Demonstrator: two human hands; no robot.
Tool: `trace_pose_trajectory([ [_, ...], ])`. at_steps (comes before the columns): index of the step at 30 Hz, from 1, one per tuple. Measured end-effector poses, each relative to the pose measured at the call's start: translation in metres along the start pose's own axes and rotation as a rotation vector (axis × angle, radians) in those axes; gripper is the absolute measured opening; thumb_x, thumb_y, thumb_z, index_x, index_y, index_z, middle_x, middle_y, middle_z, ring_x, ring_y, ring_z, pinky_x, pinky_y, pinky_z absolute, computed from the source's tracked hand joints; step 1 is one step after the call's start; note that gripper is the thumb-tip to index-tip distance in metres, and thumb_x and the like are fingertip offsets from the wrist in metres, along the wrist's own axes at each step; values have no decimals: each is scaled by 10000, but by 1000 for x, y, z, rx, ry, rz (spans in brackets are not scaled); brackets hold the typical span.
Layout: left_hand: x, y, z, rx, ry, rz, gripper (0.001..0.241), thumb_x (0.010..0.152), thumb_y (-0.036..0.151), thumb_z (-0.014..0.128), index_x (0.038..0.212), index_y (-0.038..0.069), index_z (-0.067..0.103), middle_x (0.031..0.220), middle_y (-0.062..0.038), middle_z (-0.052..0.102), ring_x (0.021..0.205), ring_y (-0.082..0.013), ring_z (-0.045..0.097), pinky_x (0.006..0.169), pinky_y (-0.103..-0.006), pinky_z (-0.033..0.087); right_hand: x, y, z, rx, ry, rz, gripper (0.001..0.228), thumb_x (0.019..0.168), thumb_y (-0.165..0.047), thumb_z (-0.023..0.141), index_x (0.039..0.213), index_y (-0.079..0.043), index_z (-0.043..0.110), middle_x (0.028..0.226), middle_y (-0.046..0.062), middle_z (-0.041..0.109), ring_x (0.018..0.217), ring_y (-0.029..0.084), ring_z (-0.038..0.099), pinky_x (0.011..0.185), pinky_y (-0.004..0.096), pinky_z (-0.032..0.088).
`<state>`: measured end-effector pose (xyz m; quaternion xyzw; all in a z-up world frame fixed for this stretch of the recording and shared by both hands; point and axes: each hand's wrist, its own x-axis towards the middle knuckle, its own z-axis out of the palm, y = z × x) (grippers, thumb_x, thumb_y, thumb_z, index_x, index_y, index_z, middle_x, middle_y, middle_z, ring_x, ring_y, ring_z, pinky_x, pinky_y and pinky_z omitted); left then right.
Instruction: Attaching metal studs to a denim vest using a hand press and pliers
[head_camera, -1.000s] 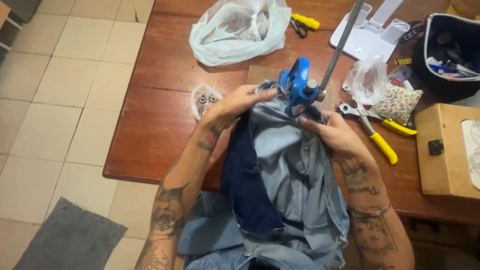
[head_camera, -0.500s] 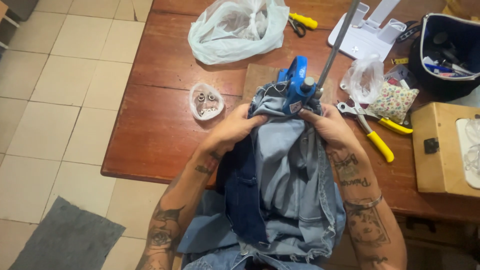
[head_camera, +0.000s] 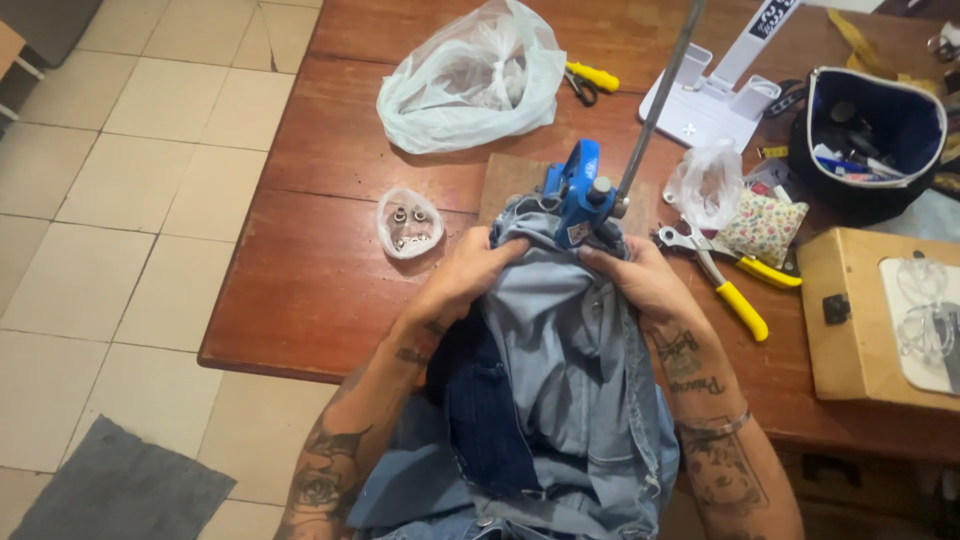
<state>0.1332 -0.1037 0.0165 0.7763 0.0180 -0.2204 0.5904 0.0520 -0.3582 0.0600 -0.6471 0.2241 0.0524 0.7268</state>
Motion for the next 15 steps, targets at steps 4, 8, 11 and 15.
trace_pose_trajectory([
  [4, -42, 38, -5, -47, 26, -138, 472, 874, 483, 949, 1155, 104, 945, 1087, -139, 908, 1127, -338, 867, 949, -450, 683, -2, 6, -8, -20, 9, 15, 288, 939, -52, 1008, 1192, 29, 897, 952, 175, 882, 821, 292, 902, 716, 441, 757],
  [8, -48, 50, -8, 16, 60, -169, 539, 773, 547, 996, 1153, 165, 966, 1128, -127, 930, 1166, -370, 902, 956, -474, 689, -1, 4, -4, 14, 15, -50, 349, 893, -7, 1032, 1211, 27, 893, 970, 186, 882, 842, 303, 907, 729, 454, 770],
  [11, -42, 51, -5, -47, 57, -137, 556, 728, 471, 1016, 1168, 135, 961, 1121, -147, 920, 1171, -363, 887, 974, -476, 686, 4, 6, -3, 54, 13, -82, 367, 892, 17, 1025, 1233, 19, 891, 992, 192, 887, 865, 313, 914, 749, 458, 777],
  [15, -68, 66, -9, -264, 3, -69, 745, 755, 471, 1052, 1334, 22, 920, 1237, -241, 913, 1213, -348, 863, 985, -463, 692, 2, 5, 1, 191, 29, -82, 351, 899, 49, 996, 1225, -6, 880, 1006, 174, 889, 878, 301, 926, 750, 430, 778],
])
